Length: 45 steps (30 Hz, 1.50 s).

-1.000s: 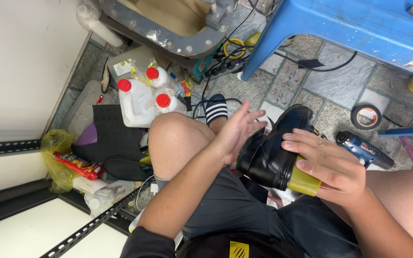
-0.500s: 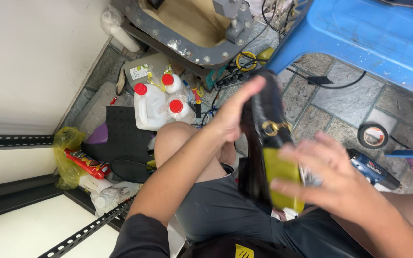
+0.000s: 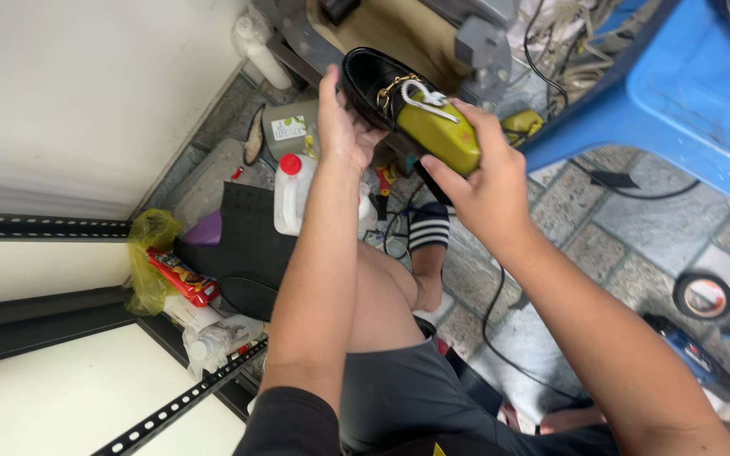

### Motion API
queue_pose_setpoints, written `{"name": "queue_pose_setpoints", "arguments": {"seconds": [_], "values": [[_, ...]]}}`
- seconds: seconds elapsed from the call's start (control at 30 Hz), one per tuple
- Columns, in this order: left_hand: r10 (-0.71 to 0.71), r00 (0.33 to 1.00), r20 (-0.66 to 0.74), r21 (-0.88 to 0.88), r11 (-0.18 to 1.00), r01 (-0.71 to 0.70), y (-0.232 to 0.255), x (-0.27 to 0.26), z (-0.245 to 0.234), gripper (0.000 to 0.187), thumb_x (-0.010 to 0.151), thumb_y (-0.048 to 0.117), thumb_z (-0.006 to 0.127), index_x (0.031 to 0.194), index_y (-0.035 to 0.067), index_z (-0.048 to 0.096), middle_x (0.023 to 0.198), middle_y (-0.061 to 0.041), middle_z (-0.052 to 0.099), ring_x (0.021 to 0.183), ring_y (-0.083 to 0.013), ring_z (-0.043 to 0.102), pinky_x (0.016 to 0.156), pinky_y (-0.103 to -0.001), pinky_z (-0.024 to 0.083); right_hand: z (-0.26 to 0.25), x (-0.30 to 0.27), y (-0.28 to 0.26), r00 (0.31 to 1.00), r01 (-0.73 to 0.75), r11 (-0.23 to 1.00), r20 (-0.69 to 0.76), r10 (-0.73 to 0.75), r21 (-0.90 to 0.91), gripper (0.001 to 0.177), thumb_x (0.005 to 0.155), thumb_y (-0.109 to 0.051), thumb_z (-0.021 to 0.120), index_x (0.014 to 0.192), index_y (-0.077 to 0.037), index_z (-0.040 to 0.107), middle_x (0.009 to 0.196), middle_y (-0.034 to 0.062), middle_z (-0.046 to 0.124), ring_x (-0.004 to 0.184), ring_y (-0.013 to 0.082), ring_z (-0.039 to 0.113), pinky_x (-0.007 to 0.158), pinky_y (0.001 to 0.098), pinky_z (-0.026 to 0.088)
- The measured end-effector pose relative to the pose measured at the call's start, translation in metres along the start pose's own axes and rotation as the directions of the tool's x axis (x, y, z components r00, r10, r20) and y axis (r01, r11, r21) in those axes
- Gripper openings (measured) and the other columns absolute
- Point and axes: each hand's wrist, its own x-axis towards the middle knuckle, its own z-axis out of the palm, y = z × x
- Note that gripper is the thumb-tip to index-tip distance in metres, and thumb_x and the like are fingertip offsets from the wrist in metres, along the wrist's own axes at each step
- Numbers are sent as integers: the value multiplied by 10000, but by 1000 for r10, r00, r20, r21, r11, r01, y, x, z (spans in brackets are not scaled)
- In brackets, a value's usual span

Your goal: The person uses a heat gun on a shoe sole, then places a black shoe with a yellow insole into a shoe press and secures it. The person removes the shoe from the press and inspects it on a blue table.

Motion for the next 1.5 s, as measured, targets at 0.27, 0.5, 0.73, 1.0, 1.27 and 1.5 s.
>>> {"name": "queue_pose_setpoints", "arguments": {"seconds": [0.27, 0.5, 0.73, 1.0, 1.27, 1.5], "values": [[491, 813, -312, 222, 870, -440, 3, 14, -17, 553, 874, 446, 601, 1316, 122, 529, 1344, -43, 559, 1232, -239, 491, 969, -458, 380, 58, 103, 42, 980, 197, 919, 54, -190, -341, 657, 905, -124, 837, 1436, 1, 471, 1282, 270, 654, 1142, 483, 634, 980, 525, 517], [586, 771, -251, 239, 809, -537, 5, 3, -10, 418, 919, 354, 615, 1243, 93, 579, 1234, -17, 589, 1099, -187, 537, 904, -378, 384, 93, 153, 96, 982, 188, 922, 84, -169, -338, 652, 863, -111, 870, 1398, -35, 504, 1241, 243, 684, 1124, 466, 645, 941, 506, 521], [712, 692, -122, 202, 700, -685, 8, -5, -3, 356, 1012, 204, 609, 1284, -16, 549, 1220, -109, 604, 1081, -180, 555, 1004, -332, 443, 118, 171, 162, 999, 15, 993, 40, -11, -117, 579, 888, -72, 874, 1357, -49, 536, 1206, 181, 722, 1171, 350, 701, 997, 413, 549], [692, 721, -30, 321, 690, -649, 0, -14, 6, 281, 1040, 180, 606, 1236, -19, 582, 1140, -97, 650, 995, -156, 570, 948, -297, 481, 135, 167, 215, 999, 47, 990, 15, -49, 131, 569, 824, 31, 897, 1208, -24, 480, 1362, 165, 691, 1279, 288, 665, 1107, 389, 505], [656, 752, 66, 402, 672, -622, -2, -8, 14, 233, 1005, 177, 663, 1146, -8, 660, 1087, -95, 707, 973, -145, 654, 898, -285, 533, 119, 159, 158, 983, -163, 903, 15, 184, -397, 731, 747, -137, 915, 1321, -57, 469, 1254, 300, 623, 1162, 473, 604, 985, 485, 482], [635, 608, 476, 523, 351, -777, 4, -41, 56, 285, 934, 218, 778, 1142, 52, 677, 1058, -49, 775, 896, -125, 756, 732, -291, 602, -24, 77, 81, 871, -452, 872, 120, 477, -188, 260, 1016, -70, 507, 1062, 50, 734, 1010, 273, 786, 867, 258, 729, 797, 399, 560]]}}
